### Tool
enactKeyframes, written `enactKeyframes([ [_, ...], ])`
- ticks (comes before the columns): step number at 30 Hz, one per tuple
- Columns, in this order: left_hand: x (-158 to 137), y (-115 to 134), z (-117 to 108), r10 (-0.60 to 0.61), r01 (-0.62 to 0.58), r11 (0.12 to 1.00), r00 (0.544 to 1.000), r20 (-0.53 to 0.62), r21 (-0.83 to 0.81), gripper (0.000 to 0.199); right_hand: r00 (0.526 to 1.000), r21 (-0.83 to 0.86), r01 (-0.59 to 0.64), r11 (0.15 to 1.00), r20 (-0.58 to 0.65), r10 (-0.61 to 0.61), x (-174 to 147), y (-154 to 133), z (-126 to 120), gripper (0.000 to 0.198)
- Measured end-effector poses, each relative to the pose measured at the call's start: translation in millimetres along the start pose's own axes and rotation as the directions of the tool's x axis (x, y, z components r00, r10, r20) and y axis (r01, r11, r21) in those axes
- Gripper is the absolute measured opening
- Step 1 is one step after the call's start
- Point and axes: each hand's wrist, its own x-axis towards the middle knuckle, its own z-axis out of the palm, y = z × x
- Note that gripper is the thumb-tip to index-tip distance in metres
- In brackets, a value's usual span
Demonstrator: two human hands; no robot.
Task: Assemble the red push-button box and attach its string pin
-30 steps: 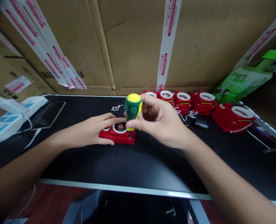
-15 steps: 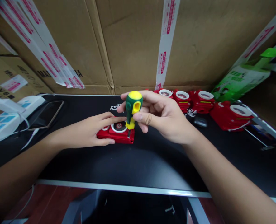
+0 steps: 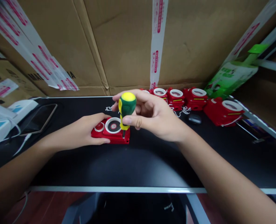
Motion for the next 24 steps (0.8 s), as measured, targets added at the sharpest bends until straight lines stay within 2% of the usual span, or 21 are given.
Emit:
enactKeyframes([
  [2,0,-2,1,0.004,-0.004,1.0,1.0,0.005,-0.001,0.068,0.996,0.021,-0.04,0.999,0.075,0.038,0,-1,-4,0.034],
  [4,0,-3,1,0.011,-0.011,1.0,1.0,-0.001,-0.001,0.068,0.996,0.037,-0.058,0.998,0.064,0.055,0,-1,-3,0.03],
  [6,0,-2,1,0.022,-0.022,1.0,1.0,-0.017,0.007,0.065,0.998,0.038,-0.054,0.998,-0.016,0.055,2,1,2,0.034],
  [9,-2,1,3,0.035,-0.033,0.999,0.999,-0.041,0.04,0.06,0.986,-0.003,-0.033,0.999,-0.165,0.032,3,5,11,0.051],
  [12,-3,6,7,0.08,-0.061,0.986,0.989,-0.123,0.153,0.065,0.979,-0.023,-0.018,1.0,-0.205,0.013,3,10,18,0.059],
  [15,-3,13,15,0.186,-0.134,0.959,0.962,-0.199,0.248,0.075,0.989,-0.018,-0.019,1.0,-0.146,0.016,2,15,20,0.056],
  [17,-1,17,20,0.23,-0.17,0.948,0.951,-0.207,0.27,0.071,0.996,-0.029,-0.029,0.999,-0.081,0.027,0,15,19,0.049],
  [21,5,17,23,0.222,-0.176,0.956,0.958,-0.181,0.236,0.056,0.992,-0.023,-0.063,0.998,0.107,0.065,-2,8,14,0.039],
  [24,8,14,20,0.212,-0.189,0.969,0.966,-0.15,0.156,0.053,0.989,0.01,-0.063,0.998,0.132,0.061,-2,6,14,0.038],
])
